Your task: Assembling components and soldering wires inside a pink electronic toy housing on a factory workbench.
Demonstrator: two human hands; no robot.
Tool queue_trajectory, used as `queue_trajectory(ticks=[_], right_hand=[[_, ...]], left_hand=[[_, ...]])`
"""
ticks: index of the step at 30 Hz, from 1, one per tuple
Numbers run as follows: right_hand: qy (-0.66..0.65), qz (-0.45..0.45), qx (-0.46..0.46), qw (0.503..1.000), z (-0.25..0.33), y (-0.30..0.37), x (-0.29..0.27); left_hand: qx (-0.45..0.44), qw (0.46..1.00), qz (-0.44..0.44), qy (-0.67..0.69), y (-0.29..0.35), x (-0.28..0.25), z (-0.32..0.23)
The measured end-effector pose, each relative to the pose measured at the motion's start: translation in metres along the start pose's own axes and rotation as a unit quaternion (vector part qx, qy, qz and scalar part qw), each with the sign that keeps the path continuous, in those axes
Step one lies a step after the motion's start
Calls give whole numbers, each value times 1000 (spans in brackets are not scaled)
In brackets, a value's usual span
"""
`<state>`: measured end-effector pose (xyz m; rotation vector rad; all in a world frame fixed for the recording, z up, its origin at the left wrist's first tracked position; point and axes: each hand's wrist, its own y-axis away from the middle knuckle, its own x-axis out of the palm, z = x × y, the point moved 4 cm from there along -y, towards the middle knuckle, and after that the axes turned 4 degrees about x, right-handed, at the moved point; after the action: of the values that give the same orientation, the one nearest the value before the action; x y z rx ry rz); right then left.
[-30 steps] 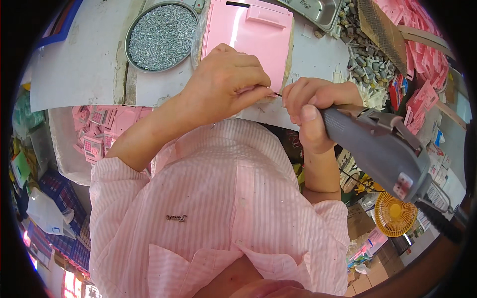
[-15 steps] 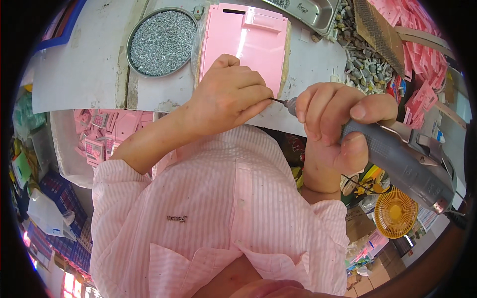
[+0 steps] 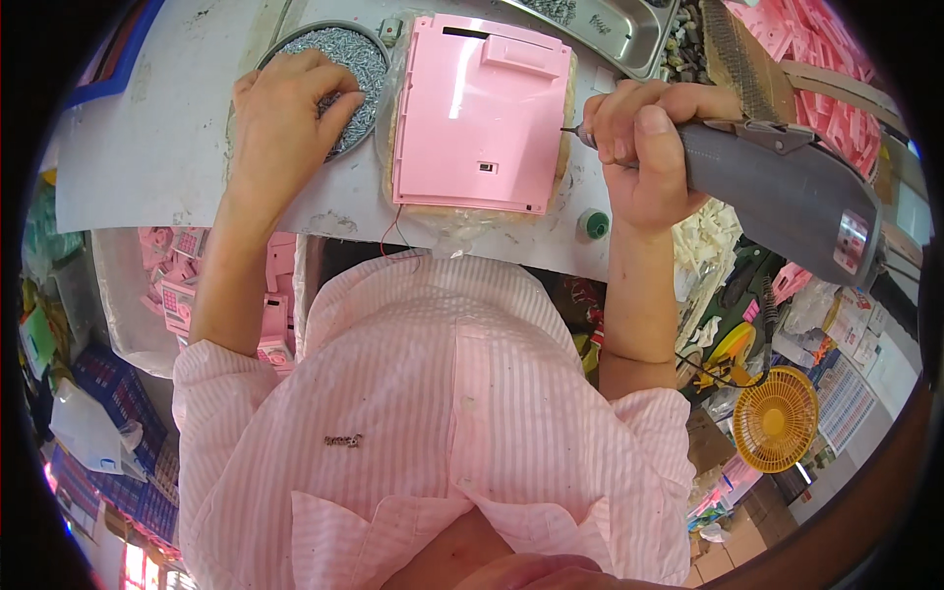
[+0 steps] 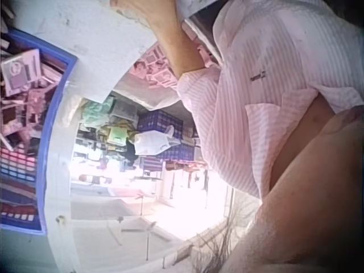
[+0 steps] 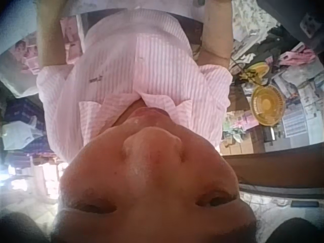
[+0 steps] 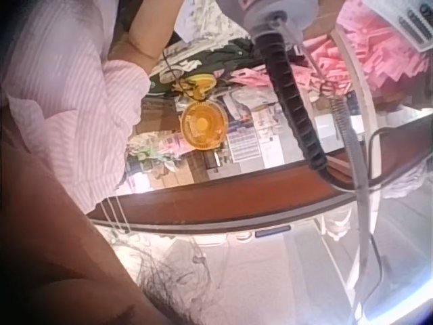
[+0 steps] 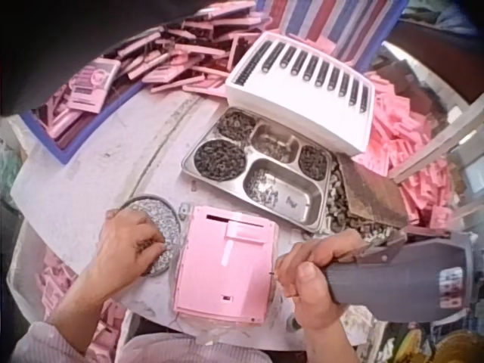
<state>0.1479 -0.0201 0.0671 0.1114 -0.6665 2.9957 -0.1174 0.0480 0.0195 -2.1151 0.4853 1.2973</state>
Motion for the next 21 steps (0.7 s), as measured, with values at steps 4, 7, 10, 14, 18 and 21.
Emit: queue_trajectory(ticks=[4,7,10,14,18,21], right_hand=[[-78,3,-3,997,-10,-3,-8],[-134,20,11,991,8,-15,-4],[-209,76,-14,975,40,-26,5],[-188,173,12,967,58,-25,26],[-165,200,16,966,57,-23,31],[-141,153,39,977,56,-15,34]], left_hand=[[-27,998,-35,48,1,-8,13],[-19,994,-85,66,-1,-14,15],[9,986,-99,134,-6,-12,-10],[95,968,-88,215,-9,-12,-69],[125,954,-98,253,-11,-2,-85],[129,954,-89,256,-13,0,-87]])
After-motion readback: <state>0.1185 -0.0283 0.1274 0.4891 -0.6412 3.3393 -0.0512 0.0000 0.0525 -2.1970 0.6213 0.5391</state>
